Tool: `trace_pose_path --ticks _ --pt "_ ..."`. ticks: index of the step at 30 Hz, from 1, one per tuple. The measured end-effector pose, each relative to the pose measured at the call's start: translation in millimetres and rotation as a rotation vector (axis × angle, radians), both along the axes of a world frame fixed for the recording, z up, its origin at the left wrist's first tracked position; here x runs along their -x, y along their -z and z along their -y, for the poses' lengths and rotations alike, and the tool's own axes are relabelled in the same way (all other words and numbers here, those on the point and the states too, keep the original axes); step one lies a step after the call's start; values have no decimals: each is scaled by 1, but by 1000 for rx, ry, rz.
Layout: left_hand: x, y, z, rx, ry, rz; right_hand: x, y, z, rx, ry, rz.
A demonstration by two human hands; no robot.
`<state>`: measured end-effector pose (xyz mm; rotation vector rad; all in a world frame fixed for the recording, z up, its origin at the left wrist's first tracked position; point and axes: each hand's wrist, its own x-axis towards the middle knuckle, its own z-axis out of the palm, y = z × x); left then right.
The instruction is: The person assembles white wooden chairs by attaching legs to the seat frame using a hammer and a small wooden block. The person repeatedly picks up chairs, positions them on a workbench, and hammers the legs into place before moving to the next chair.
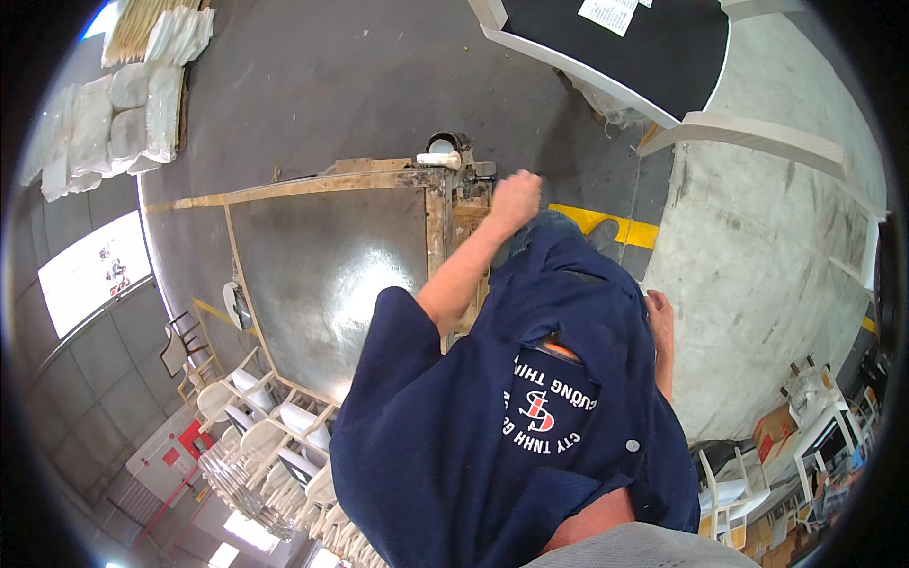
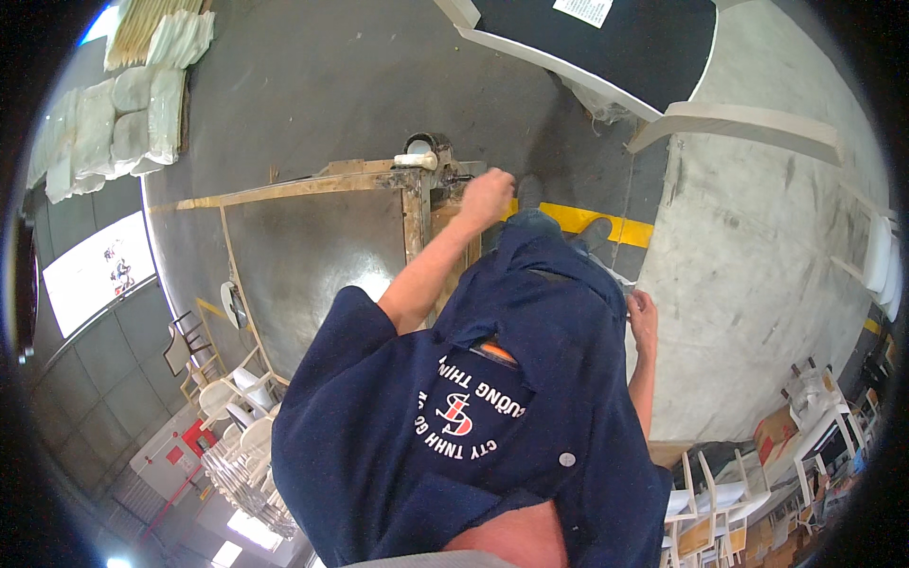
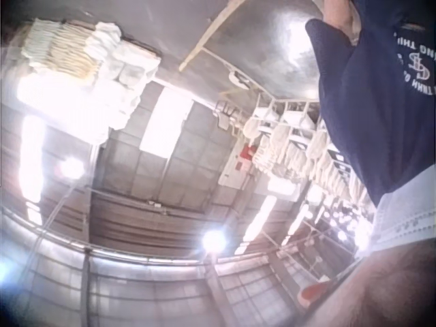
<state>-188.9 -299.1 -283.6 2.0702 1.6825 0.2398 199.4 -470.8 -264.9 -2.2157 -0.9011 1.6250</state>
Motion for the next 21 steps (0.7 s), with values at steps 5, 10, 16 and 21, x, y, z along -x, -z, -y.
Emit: trace_pose_path --ticks 5,10,16,21 --pt "-10 -10 15 48 -2 72 -24 43 74 77 40 19" --pt "35 -11 -11 128 100 -125 0 24 110 156 244 35" --pt "10 -12 -30 27 218 43 2 43 92 60 290 89" --pt "-99 -56 -50 5 406 197 27 34 63 -228 430 77"
